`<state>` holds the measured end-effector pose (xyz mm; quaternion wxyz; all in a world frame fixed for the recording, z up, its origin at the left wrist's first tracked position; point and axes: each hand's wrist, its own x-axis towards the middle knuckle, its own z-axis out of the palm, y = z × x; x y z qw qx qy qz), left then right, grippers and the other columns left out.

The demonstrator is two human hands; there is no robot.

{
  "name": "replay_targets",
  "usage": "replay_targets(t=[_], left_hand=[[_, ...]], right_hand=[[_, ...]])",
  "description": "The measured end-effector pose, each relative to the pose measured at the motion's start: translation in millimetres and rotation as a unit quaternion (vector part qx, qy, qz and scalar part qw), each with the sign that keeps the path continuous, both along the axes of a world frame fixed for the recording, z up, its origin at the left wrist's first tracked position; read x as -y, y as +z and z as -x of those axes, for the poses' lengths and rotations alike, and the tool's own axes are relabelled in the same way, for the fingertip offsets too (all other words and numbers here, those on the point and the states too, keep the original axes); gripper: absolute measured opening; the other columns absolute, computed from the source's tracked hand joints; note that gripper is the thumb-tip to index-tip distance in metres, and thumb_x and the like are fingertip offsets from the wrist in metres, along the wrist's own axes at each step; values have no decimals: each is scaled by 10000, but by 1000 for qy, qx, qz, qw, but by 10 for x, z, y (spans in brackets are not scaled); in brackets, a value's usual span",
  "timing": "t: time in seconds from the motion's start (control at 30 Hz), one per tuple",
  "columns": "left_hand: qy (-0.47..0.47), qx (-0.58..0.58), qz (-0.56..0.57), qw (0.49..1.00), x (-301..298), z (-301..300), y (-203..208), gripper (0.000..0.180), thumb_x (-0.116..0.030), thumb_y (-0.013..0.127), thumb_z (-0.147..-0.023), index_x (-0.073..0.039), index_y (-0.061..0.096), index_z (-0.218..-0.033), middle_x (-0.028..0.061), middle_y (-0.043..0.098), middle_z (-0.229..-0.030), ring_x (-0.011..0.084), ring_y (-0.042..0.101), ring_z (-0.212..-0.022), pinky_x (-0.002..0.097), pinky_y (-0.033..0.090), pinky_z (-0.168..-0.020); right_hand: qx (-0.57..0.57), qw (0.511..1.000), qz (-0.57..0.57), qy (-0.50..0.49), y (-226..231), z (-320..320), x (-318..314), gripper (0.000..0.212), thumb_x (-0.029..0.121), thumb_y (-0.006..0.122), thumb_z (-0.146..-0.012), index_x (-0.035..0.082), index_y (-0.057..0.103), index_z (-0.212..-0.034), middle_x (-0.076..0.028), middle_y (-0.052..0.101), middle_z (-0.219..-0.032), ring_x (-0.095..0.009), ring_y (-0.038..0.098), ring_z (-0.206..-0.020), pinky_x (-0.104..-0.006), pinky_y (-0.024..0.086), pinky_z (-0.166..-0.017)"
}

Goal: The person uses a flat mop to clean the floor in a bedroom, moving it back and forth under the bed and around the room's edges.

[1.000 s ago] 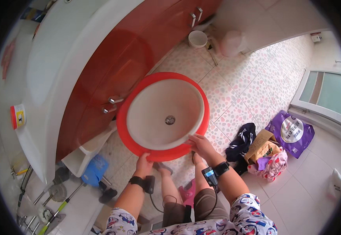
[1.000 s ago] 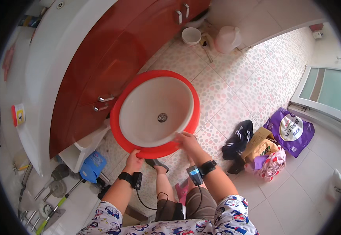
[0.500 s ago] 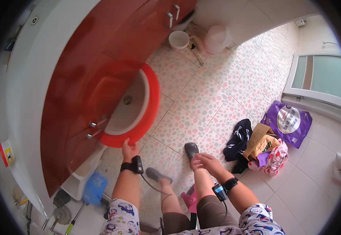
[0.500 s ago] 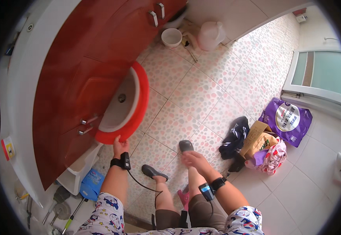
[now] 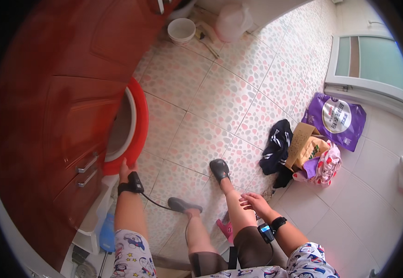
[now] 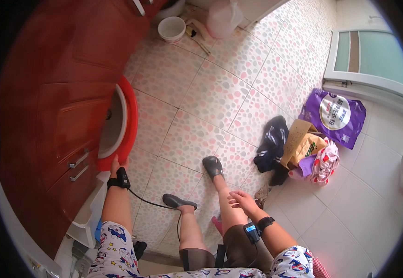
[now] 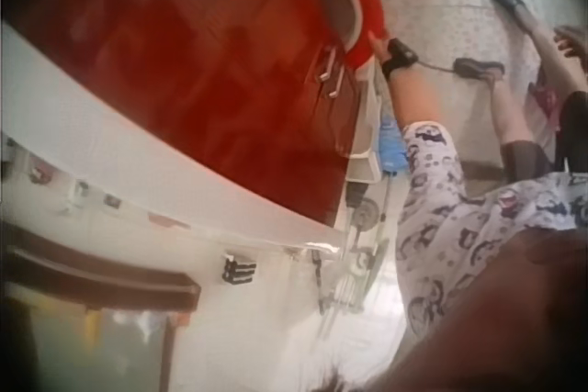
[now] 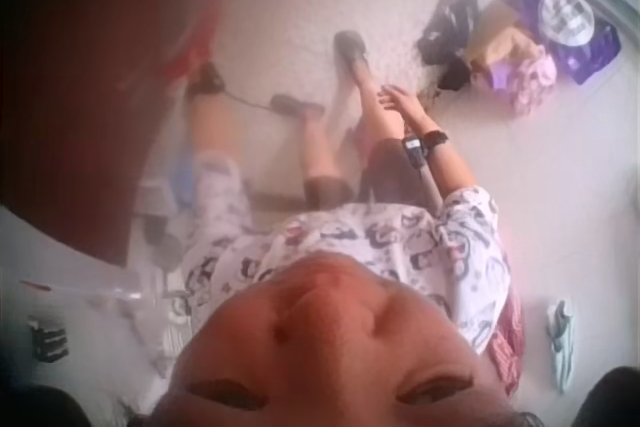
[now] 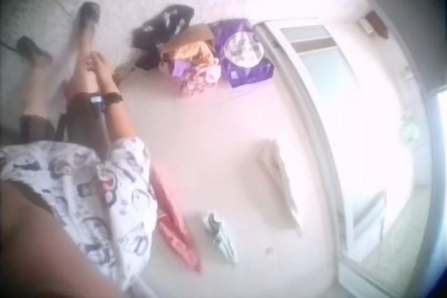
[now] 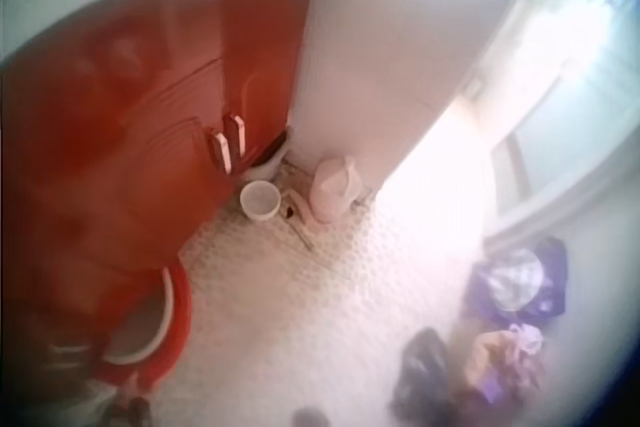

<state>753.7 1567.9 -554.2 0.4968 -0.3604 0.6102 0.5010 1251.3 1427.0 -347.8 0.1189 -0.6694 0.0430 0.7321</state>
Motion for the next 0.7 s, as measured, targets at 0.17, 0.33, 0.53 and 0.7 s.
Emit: replay_targets(t=[0.17,0.33,0.53,0.7], left_hand=[[-80,54,-61,993,96,57,15,356,-208,538,-817,-15,472,-1109,130,526,-1110,278,494,-1004,432,405,-870],[-106,69,8,992,309,169,123,362,-260,558,-803,-13,484,-1056,133,553,-1013,280,509,-956,433,378,-895],[-137,-39,-16,990,570,138,392,243,-274,580,-790,-68,492,-886,79,514,-831,228,499,-856,373,376,-886],[-360,-59,-35,931,746,-506,1033,280,-170,566,-792,-54,489,-1034,59,525,-980,180,492,-953,323,372,-881]], right_hand=[[12,1000,6,-7,-28,63,45,254,234,508,-846,28,520,-994,-61,571,-895,-127,548,-747,-248,446,-664],[5,1000,4,-19,-60,38,121,254,225,492,-848,25,517,-1004,-59,565,-909,-129,541,-768,-254,446,-670],[5,999,-13,-29,-11,23,196,255,201,469,-868,3,503,-1025,-50,575,-888,-114,556,-763,-242,456,-660],[19,999,-31,-38,123,86,288,161,196,480,-838,60,532,-907,-13,555,-779,-82,512,-655,-210,431,-566]])
